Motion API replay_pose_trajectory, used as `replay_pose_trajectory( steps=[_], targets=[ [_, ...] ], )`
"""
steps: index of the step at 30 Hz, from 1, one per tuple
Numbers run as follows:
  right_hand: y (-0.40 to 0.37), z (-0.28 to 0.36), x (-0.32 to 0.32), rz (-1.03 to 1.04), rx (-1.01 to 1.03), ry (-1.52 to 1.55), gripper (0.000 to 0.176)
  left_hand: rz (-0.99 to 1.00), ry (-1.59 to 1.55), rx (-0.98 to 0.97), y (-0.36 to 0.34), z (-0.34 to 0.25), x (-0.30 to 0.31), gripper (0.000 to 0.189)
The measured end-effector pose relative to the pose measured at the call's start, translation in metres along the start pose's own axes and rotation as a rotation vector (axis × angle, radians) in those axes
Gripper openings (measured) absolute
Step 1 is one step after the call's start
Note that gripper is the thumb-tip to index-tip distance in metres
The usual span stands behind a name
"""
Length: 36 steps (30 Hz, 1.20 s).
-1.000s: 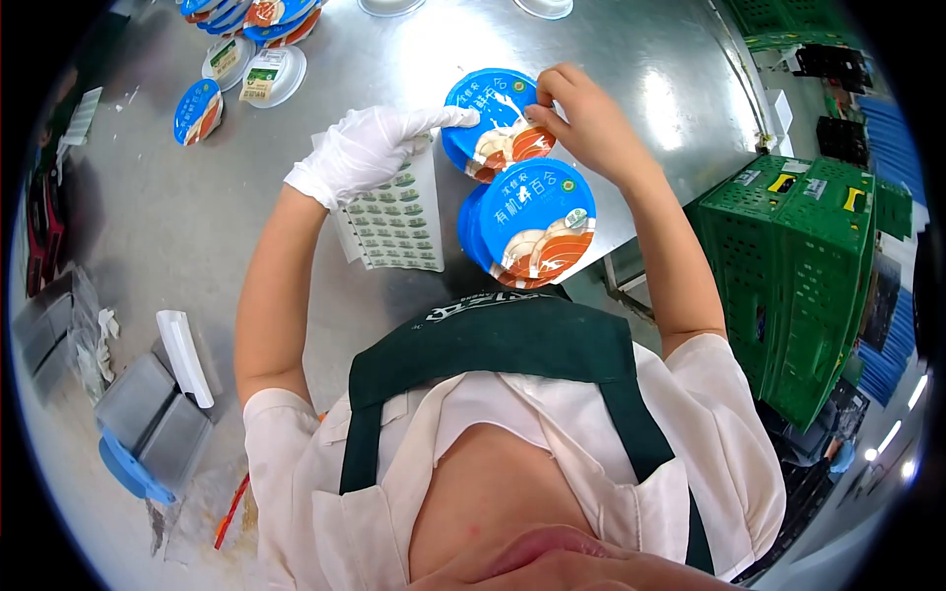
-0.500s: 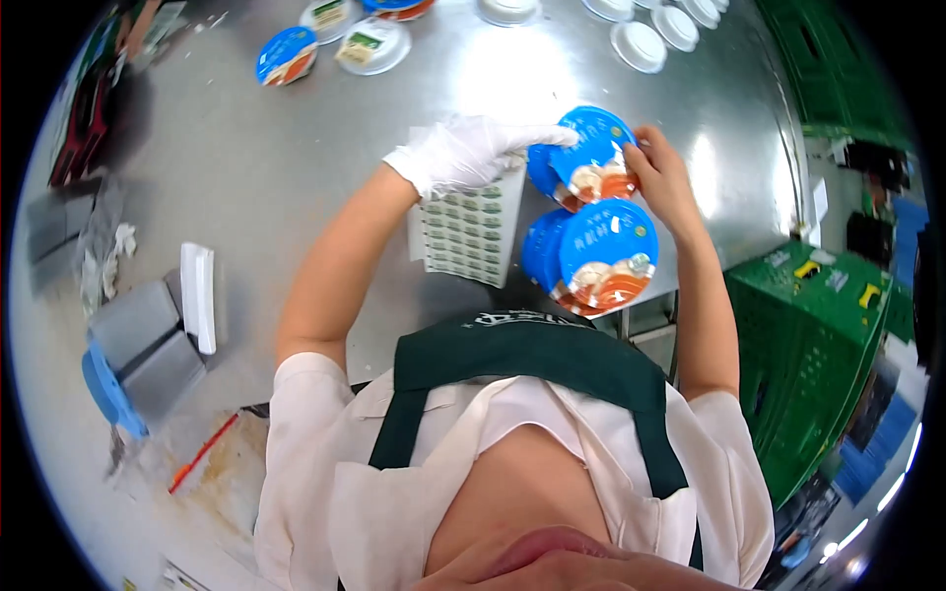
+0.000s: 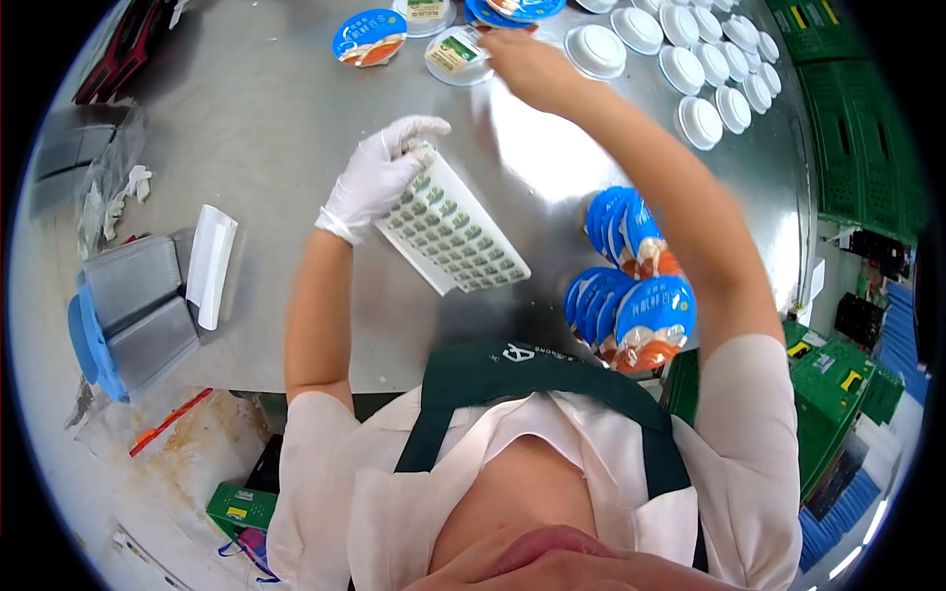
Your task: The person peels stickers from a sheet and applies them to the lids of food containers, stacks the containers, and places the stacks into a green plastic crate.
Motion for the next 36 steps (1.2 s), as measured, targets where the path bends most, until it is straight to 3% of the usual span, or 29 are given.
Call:
replay_pose_trajectory(
  steps=[4, 5, 11, 12, 15, 18, 21, 23, 25, 27, 29, 30, 32, 33, 35, 36],
  targets=[
    [0.037, -0.016, -0.090, -0.056, 0.073, -0.269, 0.040, -0.034, -0.047, 0.025, -0.016, 0.009, 0.000, 0.034],
    [0.030, -0.008, -0.092, 0.050, 0.020, -0.365, 0.043, -0.043, -0.056, 0.030, -0.020, 0.013, 0.002, 0.034],
    [0.023, -0.019, -0.089, 0.005, -0.003, -0.433, 0.047, -0.072, -0.193, 0.129, -0.028, 0.022, 0.001, 0.034],
    [0.022, -0.019, -0.086, 0.026, 0.043, -0.335, 0.051, -0.102, -0.157, 0.048, -0.027, 0.022, 0.001, 0.033],
    [0.002, -0.003, -0.077, 0.123, 0.100, -0.147, 0.066, -0.052, -0.248, 0.100, -0.032, 0.023, 0.000, 0.033],
    [-0.013, 0.002, -0.078, 0.134, -0.084, -0.151, 0.073, -0.087, -0.207, 0.073, -0.033, 0.023, -0.002, 0.033],
    [-0.010, 0.001, -0.086, 0.102, -0.148, 0.005, 0.074, -0.041, -0.320, 0.135, -0.032, 0.025, -0.003, 0.033],
    [-0.006, -0.001, -0.068, 0.101, -0.137, -0.067, 0.073, -0.028, -0.219, 0.123, -0.034, 0.020, -0.002, 0.033],
    [-0.003, -0.016, -0.040, 0.228, -0.516, 0.911, 0.071, -0.027, -0.128, 0.102, -0.035, 0.010, -0.003, 0.033],
    [-0.014, -0.019, -0.003, 0.279, -0.675, 1.439, 0.077, -0.017, 0.020, 0.009, -0.038, -0.011, -0.006, 0.036],
    [-0.033, -0.007, 0.040, 0.077, -0.779, 1.717, 0.077, -0.010, 0.096, -0.074, -0.037, -0.034, -0.011, 0.039],
    [-0.041, 0.010, 0.070, 0.052, -0.779, 1.708, 0.077, -0.005, 0.168, -0.141, -0.036, -0.046, -0.014, 0.041],
    [-0.062, 0.050, 0.117, 0.152, -0.901, 2.051, 0.039, 0.054, 0.217, -0.220, -0.032, -0.066, -0.022, 0.043],
    [-0.078, 0.039, 0.109, 0.115, -0.901, 2.049, 0.039, 0.097, 0.261, -0.280, -0.030, -0.073, -0.028, 0.045],
    [-0.105, 0.020, 0.093, 0.064, -0.556, 2.208, 0.078, 0.160, 0.286, -0.317, -0.025, -0.086, -0.045, 0.046],
    [-0.122, 0.017, 0.097, 0.042, -0.559, 2.155, 0.073, 0.193, 0.268, -0.285, -0.024, -0.096, -0.058, 0.049]
  ],
)
Point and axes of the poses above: each hand's wrist, its own y-axis towards the middle knuckle, its own x-axis out of the back of the hand, z = x × y, the point moved 4 cm from there along y, towards the middle knuckle, and after that the axes turned 7 degrees about y, right-handed, at the moved point
